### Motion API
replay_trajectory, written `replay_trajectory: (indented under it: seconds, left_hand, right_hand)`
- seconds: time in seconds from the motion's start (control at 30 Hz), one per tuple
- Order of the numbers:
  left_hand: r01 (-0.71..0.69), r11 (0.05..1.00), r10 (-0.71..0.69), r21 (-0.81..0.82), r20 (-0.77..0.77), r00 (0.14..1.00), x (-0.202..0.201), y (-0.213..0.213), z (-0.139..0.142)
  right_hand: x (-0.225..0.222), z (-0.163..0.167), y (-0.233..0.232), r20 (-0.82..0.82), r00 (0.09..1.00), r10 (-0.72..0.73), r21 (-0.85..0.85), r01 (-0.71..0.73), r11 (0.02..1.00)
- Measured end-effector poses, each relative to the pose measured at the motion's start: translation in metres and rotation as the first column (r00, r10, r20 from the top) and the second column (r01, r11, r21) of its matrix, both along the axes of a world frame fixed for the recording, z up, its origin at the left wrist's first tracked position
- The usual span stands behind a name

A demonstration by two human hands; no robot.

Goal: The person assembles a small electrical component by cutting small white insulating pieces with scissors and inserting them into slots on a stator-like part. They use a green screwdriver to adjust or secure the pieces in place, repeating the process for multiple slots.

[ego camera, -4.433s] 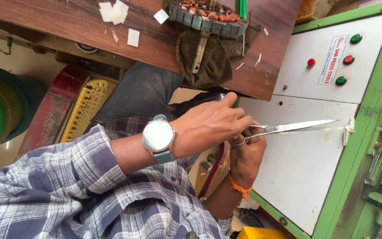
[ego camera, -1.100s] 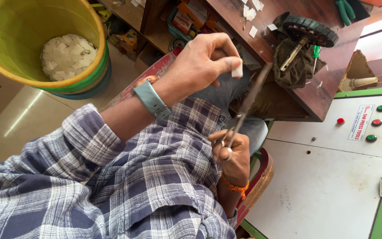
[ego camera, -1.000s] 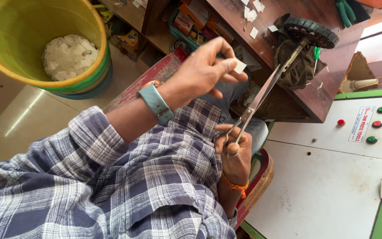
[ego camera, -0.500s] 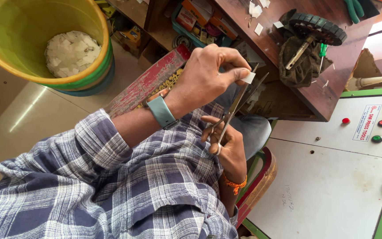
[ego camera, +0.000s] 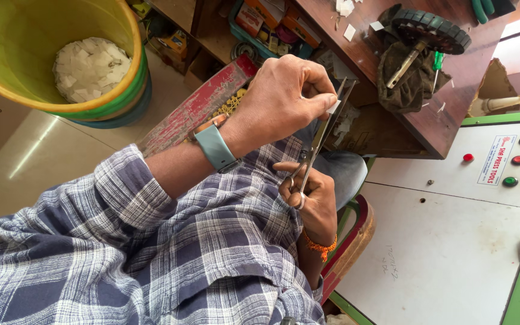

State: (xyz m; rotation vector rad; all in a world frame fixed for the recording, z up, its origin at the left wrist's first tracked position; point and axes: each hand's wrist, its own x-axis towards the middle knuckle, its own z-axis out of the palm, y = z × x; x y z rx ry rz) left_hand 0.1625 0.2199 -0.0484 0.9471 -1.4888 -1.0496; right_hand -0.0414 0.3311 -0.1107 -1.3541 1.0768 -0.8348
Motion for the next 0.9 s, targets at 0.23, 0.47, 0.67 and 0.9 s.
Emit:
replay_trajectory:
  seconds: [0.23, 0.47, 0.67, 0.9]
  left_hand:
    - [0.03, 0.999, -0.031, 0.031, 0.018, 0.999, 0.002, -0.002, 0.004]
    - [0.133, 0.984, -0.112, 0.118, -0.167, 0.98, -0.004, -0.002, 0.003]
    - [0.46, 0.715, -0.199, 0.527, -0.477, 0.856, -0.012, -0.016, -0.017]
    - [0.399, 0.761, -0.186, 0.512, -0.417, 0.89, -0.055, -0.021, -0.04]
  right_hand:
    - [-0.011, -0.012, 0.005, 0.037, 0.999, -0.006, -0.008, 0.007, 1.0]
    - [-0.022, -0.01, 0.011, 0.141, 0.986, -0.087, -0.099, 0.101, 0.99]
    - [-0.072, 0.037, -0.009, -0.423, 0.784, -0.454, -0.057, 0.477, 0.877]
    - [-0.171, 0.084, -0.075, -0.533, 0.542, -0.65, -0.239, 0.64, 0.73]
